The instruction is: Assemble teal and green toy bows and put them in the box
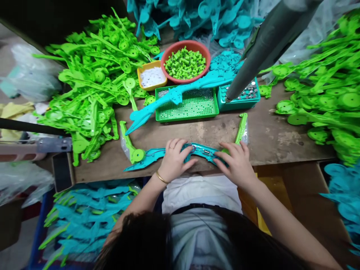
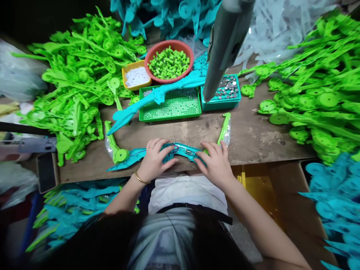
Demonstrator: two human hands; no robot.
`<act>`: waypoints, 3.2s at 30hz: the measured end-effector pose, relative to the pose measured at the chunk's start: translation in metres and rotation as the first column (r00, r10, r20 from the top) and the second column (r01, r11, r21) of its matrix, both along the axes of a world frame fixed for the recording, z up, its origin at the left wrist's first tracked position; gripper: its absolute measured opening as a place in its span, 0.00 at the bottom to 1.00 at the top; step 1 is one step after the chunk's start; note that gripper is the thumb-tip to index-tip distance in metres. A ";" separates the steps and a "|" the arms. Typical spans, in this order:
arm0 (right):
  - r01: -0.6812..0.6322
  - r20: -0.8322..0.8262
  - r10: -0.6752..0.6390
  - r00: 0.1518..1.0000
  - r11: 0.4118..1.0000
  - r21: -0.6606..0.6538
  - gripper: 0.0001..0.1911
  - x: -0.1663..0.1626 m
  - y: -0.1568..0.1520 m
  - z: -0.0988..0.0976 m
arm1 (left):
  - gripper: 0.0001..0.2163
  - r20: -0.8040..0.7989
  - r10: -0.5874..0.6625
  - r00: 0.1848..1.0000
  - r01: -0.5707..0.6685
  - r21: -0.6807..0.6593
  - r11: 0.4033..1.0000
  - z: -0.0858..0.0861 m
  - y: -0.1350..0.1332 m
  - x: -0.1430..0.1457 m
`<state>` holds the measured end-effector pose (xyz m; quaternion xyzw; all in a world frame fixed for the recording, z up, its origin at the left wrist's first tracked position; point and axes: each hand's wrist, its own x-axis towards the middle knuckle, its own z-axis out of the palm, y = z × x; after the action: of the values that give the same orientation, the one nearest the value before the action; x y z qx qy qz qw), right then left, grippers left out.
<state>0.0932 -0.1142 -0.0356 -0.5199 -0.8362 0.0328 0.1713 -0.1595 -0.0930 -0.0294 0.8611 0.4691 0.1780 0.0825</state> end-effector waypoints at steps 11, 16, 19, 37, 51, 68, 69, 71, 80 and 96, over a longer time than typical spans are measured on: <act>-0.121 -0.019 0.121 0.992 0.993 0.003 0.10 -0.027 0.016 0.001 | 0.16 0.102 0.164 0.981 -0.166 0.015 0.986 -0.020 -0.029 -0.015; -0.174 -0.018 0.174 0.985 0.985 0.009 0.09 -0.049 0.032 0.004 | 0.14 0.167 0.284 0.944 -0.278 -0.056 0.959 -0.022 -0.024 -0.001; -0.178 -0.019 0.178 0.984 0.984 -0.013 0.09 -0.054 0.040 0.002 | 0.11 0.195 0.317 0.928 -0.311 -0.064 0.948 -0.024 -0.018 0.004; -0.249 -0.080 0.242 0.967 0.965 -0.087 0.13 -0.066 0.056 -0.014 | 0.10 0.248 0.359 0.899 -0.343 -0.107 0.933 -0.030 -0.018 0.012; -0.221 -0.209 0.175 0.962 0.949 -0.223 0.09 -0.065 0.062 -0.023 | 0.09 0.238 0.381 0.893 -0.347 -0.173 0.922 -0.029 -0.014 0.012; -0.193 -0.272 0.102 0.957 0.924 -0.329 0.06 -0.068 0.064 -0.024 | 0.06 0.178 0.299 0.937 -0.284 -0.107 0.953 -0.028 -0.008 0.017; -0.188 -0.265 0.101 0.959 0.925 -0.331 0.06 -0.068 0.064 -0.024 | 0.07 0.142 0.277 0.950 -0.268 -0.077 0.960 -0.026 -0.011 0.018; -0.177 -0.244 0.096 0.965 0.925 -0.336 0.05 -0.068 0.064 -0.022 | 0.10 0.050 0.228 0.972 -0.228 -0.020 0.974 -0.023 -0.018 0.018; -0.156 -0.189 0.079 0.979 0.887 -0.434 0.04 -0.071 0.066 -0.010 | 0.22 -0.136 0.186 0.973 -0.183 0.033 0.983 -0.026 -0.036 0.007; -0.095 -0.231 0.022 0.973 0.945 -0.313 0.08 -0.023 0.048 0.005 | 0.19 0.010 0.134 0.991 -0.135 0.119 0.984 -0.031 -0.034 0.008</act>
<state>0.0699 -0.0659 -0.0307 -0.5086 -0.8101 0.2325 0.1761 -0.1517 -0.1272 -0.0601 0.8307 0.5146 0.2116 0.0190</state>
